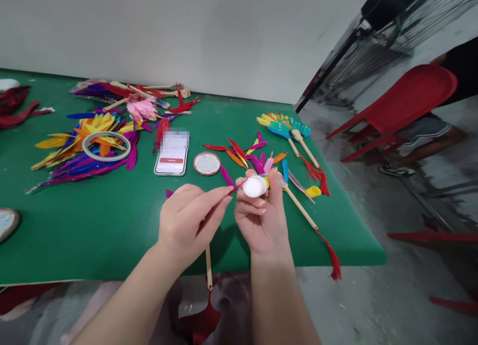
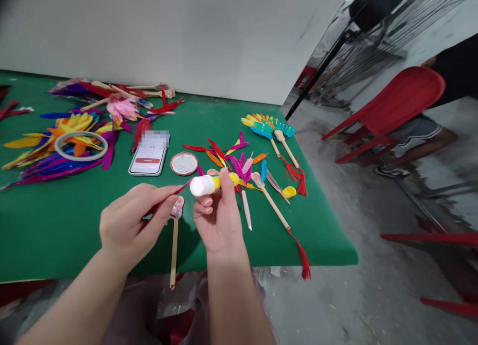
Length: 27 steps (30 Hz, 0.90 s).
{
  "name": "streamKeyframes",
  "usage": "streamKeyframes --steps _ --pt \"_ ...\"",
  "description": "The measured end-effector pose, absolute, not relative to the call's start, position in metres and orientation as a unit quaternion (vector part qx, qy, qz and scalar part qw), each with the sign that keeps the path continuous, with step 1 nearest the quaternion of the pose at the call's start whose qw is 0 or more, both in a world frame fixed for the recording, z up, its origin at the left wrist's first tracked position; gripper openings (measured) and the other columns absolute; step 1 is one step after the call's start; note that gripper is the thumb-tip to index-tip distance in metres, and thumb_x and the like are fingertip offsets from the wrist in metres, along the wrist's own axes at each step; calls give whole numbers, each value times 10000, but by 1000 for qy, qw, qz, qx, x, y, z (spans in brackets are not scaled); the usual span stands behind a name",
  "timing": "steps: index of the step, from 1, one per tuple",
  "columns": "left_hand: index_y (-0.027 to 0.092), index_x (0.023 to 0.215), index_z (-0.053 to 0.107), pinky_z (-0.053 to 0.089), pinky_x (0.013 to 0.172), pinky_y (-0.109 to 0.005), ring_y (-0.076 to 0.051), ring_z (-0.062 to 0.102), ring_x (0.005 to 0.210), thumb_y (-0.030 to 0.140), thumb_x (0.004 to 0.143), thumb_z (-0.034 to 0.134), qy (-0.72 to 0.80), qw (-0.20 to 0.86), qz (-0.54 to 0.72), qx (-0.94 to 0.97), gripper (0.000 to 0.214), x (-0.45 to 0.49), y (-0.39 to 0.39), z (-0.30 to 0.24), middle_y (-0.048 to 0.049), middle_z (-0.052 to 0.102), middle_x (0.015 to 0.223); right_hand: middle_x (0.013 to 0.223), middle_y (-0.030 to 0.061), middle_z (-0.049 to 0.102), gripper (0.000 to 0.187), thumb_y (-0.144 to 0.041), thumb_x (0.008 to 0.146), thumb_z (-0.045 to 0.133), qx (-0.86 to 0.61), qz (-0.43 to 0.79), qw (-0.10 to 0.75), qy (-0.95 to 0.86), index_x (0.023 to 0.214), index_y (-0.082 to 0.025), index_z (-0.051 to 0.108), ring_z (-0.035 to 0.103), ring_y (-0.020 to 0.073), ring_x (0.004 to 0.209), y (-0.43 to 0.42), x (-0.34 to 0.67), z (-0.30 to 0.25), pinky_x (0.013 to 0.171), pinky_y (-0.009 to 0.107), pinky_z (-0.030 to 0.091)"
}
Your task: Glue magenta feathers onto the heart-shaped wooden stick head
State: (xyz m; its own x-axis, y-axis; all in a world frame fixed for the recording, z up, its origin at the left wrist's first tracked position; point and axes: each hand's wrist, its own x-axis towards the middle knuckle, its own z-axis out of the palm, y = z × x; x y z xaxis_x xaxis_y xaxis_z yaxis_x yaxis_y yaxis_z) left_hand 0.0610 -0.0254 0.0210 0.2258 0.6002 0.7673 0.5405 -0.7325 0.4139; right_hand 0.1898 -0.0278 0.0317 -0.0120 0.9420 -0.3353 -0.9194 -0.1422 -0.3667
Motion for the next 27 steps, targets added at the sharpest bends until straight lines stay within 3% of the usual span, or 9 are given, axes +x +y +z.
streamKeyframes --steps 27 --pt "146 876 662 432 524 -190 -74 552 521 202 834 544 382 35 497 778 138 62 -28 21 18 628 571 489 -71 542 271 -374 630 739 -263 707 656 -24 667 -141 605 416 -35 328 -27 190 32 273 17 294"
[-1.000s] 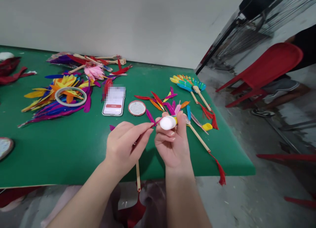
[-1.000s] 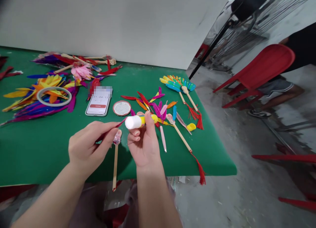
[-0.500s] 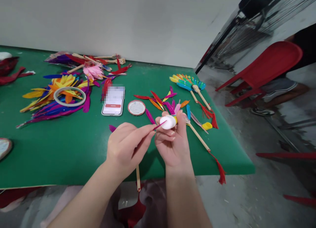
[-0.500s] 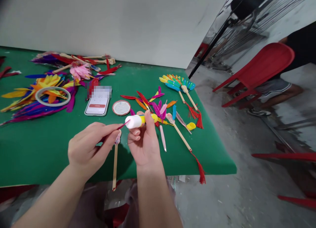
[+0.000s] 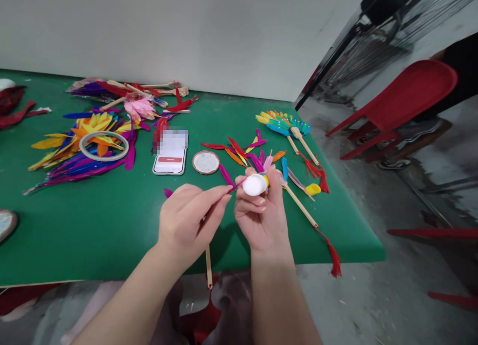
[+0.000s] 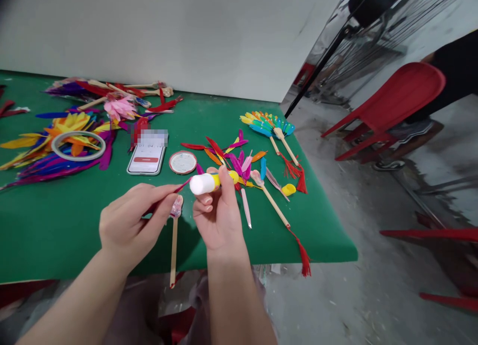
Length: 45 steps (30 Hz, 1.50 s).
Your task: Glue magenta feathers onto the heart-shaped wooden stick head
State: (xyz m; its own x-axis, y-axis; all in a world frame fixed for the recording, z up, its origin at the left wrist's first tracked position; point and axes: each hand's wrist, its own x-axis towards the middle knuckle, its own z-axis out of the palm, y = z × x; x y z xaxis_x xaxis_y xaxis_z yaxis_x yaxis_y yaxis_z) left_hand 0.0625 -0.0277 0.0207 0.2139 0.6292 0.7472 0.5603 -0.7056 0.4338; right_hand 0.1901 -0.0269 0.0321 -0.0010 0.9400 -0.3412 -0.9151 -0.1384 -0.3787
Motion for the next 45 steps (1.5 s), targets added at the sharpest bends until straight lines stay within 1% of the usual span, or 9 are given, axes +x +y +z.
streamKeyframes --steps 6,12,16,20,28,33,38,41,45 --pt "131 860 661 428 510 -190 -76 553 521 188 827 550 369 38 496 785 129 63 -28 22 6 637 581 501 -67 540 280 -361 612 756 -267 707 655 -28 673 -131 609 411 -41 330 -27 191 31 278 14 294" --pt "143 867 659 435 520 -191 -77 562 525 190 832 542 374 42 498 781 131 64 -28 21 15 637 577 505 -70 536 272 -386 658 720 -270 706 654 -33 685 -140 606 416 -40 337 -27 192 31 285 13 296" --pt "142 867 661 434 524 -193 -75 551 514 188 834 539 372 41 491 787 135 64 -29 21 16 636 570 510 -75 541 280 -392 647 727 -271 706 653 -44 689 -144 602 411 -43 338 -27 193 31 288 14 300" --pt "146 870 663 436 525 -191 -71 548 515 196 833 543 390 42 497 774 135 63 -28 21 9 650 600 491 -82 535 284 -413 652 717 -276 705 652 -39 679 -151 610 411 -43 334 -27 192 31 282 14 295" --pt "135 861 665 432 514 -190 -75 549 516 186 823 554 381 49 502 775 129 64 -30 22 9 634 579 461 -82 525 262 -390 647 720 -263 710 653 -26 661 -149 616 416 -34 327 -27 192 32 279 18 297" --pt "141 867 661 426 519 -195 -84 554 525 182 822 557 362 28 498 788 121 64 -29 21 13 626 563 499 -71 538 261 -384 670 705 -258 712 652 -33 665 -142 607 409 -42 331 -28 193 31 284 14 296" --pt "117 879 656 417 534 -199 -79 533 525 133 801 577 333 13 503 797 112 63 -28 19 12 622 566 491 -72 524 269 -379 661 714 -255 714 652 -29 658 -133 605 403 -42 319 -27 193 30 276 16 290" --pt "115 885 654 419 552 -199 -78 530 530 136 801 581 340 13 511 789 113 62 -27 18 15 614 567 495 -69 527 276 -378 657 717 -248 717 651 -27 666 -130 596 405 -39 314 -27 192 29 271 18 287" --pt "118 880 655 412 549 -200 -80 515 524 135 806 572 328 10 502 800 113 62 -26 18 18 599 553 472 -68 513 281 -375 701 678 -227 729 645 -31 635 -133 552 400 -32 306 -27 192 29 267 22 288"
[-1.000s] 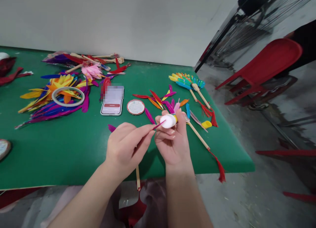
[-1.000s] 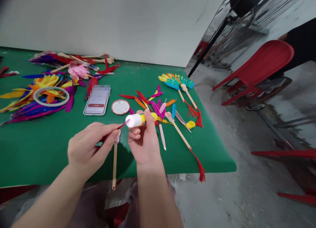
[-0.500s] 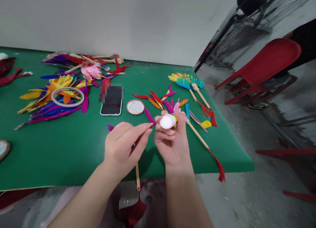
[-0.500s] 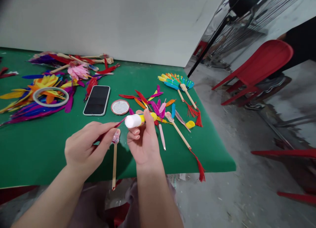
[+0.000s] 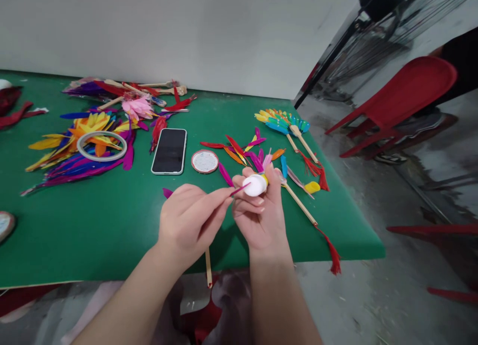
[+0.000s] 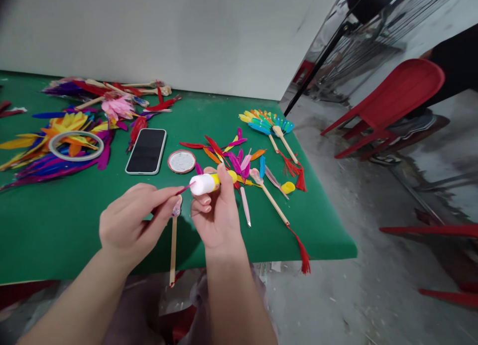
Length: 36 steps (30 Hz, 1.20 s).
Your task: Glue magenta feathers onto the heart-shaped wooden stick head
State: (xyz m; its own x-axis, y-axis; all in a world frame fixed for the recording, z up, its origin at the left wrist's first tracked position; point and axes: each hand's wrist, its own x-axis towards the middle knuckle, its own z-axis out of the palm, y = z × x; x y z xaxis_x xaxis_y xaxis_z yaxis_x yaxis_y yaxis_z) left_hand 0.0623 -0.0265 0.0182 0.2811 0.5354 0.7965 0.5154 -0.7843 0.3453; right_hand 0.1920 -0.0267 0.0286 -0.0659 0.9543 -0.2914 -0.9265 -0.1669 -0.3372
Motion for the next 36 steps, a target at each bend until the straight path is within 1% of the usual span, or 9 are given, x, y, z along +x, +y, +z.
streamKeyframes --steps 6,9,12,15,21,25,28,32,36 --pt "108 884 652 401 546 -208 -83 506 527 125 807 565 304 27 495 814 117 63 -27 20 10 586 560 530 -64 512 288 -360 780 567 -187 741 641 -67 605 -153 470 305 -38 254 -26 194 25 207 51 215" --pt "123 887 643 404 551 -207 -81 504 527 137 820 551 305 28 484 820 115 64 -27 19 15 583 560 543 -74 466 275 -333 804 516 -183 745 636 -81 603 -159 448 251 -39 241 -26 197 24 194 63 197" --pt "133 889 632 399 541 -213 -80 496 516 137 828 536 276 36 470 838 114 65 -26 17 16 585 568 554 -78 441 282 -330 842 457 -186 749 630 -87 617 -160 454 179 -40 234 -26 200 24 178 76 158" --pt "133 896 625 393 533 -221 -83 486 508 123 825 534 254 38 458 851 116 65 -26 16 20 577 557 552 -73 451 345 -402 870 425 -204 747 629 -71 635 -156 483 146 -41 238 -25 202 24 177 79 135" --pt "125 893 627 405 546 -223 -90 492 522 144 823 549 288 29 461 839 106 65 -26 15 11 575 562 503 -77 436 450 -515 864 399 -233 735 636 -40 604 -156 481 145 -30 245 -24 201 26 189 88 126" --pt "146 900 623 390 535 -222 -85 478 505 148 841 516 267 33 431 861 123 65 -25 14 26 556 547 487 -83 403 445 -513 862 407 -228 736 636 -36 602 -159 477 161 -24 250 -24 202 25 193 91 119" --pt "132 886 625 398 549 -226 -88 488 515 136 829 533 270 31 439 856 109 65 -25 13 19 568 561 483 -87 388 445 -509 865 403 -217 743 632 -36 590 -163 456 157 -23 249 -24 203 24 191 93 115" --pt "120 876 626 404 550 -225 -92 496 517 130 813 555 282 26 460 841 95 65 -23 12 9 582 573 487 -90 400 450 -513 866 392 -220 749 624 -38 586 -165 446 139 -30 240 -24 202 24 189 87 117" --pt "142 886 622 399 531 -226 -93 484 501 149 833 526 269 28 431 861 110 64 -23 14 24 563 544 500 -89 455 387 -468 839 473 -227 744 627 -45 597 -167 447 171 -29 232 -24 202 24 187 93 108"
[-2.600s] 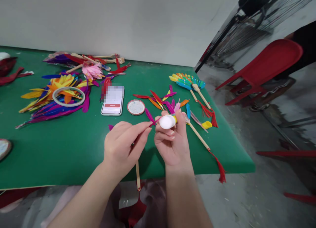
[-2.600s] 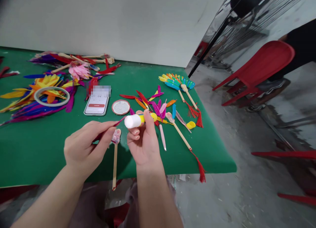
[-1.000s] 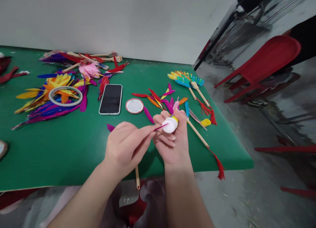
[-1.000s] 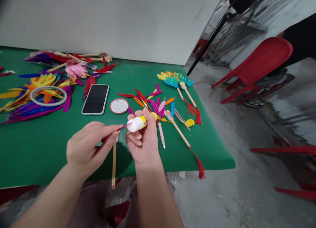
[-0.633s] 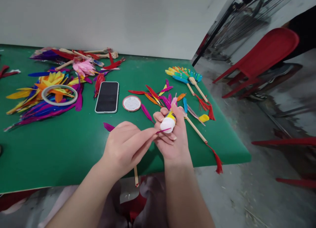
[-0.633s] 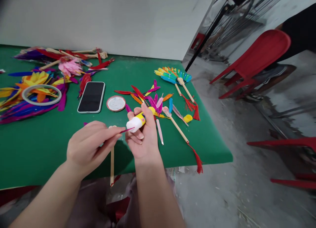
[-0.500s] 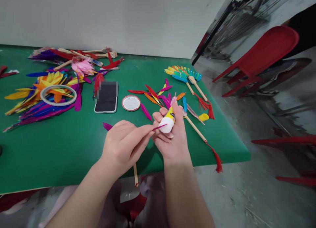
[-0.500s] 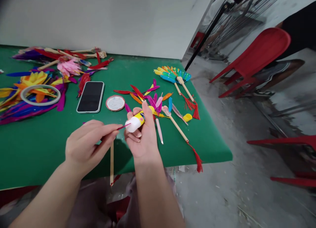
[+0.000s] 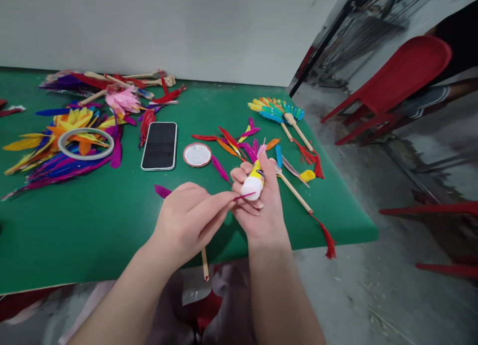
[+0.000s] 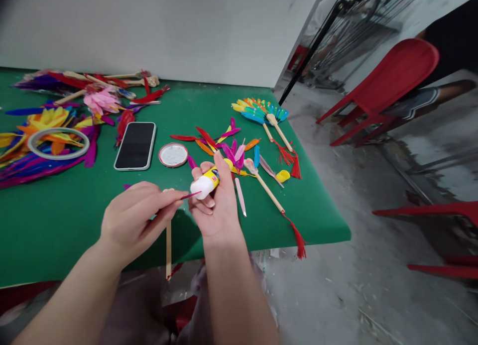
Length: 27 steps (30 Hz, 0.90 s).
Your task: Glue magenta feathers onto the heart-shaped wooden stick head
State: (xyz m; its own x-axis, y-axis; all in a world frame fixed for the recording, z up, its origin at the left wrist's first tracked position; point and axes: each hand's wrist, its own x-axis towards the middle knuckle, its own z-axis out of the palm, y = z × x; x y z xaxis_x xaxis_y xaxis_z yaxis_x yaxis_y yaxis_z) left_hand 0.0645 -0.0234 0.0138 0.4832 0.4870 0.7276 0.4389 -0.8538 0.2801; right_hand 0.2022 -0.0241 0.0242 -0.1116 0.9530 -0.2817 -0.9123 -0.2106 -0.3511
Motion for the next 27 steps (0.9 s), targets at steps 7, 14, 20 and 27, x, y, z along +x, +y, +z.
streamKeyframes --steps 7,14,20,27 --pt "182 881 560 427 508 -174 -65 553 537 210 873 469 360 188 464 787 95 60 -29 15 25 619 661 588 -86 585 158 -302 806 560 -228 703 673 -39 716 -179 518 220 -40 240 -27 207 30 215 78 158" --pt "204 970 511 387 420 -150 -55 426 448 270 904 419 376 368 495 692 131 66 -31 3 57 484 556 754 -42 675 64 -214 729 606 -231 680 685 -125 793 -213 601 302 -31 320 -36 209 38 264 45 260" --pt "199 943 523 410 459 -133 -43 527 491 190 883 438 353 254 475 765 104 68 -34 14 36 622 695 544 -65 602 257 -395 698 674 -248 676 680 -142 680 -174 543 248 -41 258 -32 201 33 224 61 163" --pt "173 916 529 388 454 -149 -61 538 451 168 873 428 337 106 437 827 109 69 -36 19 49 618 590 477 -79 523 363 -486 737 606 -260 701 657 -99 613 -169 479 250 -37 241 -31 197 35 211 75 125"
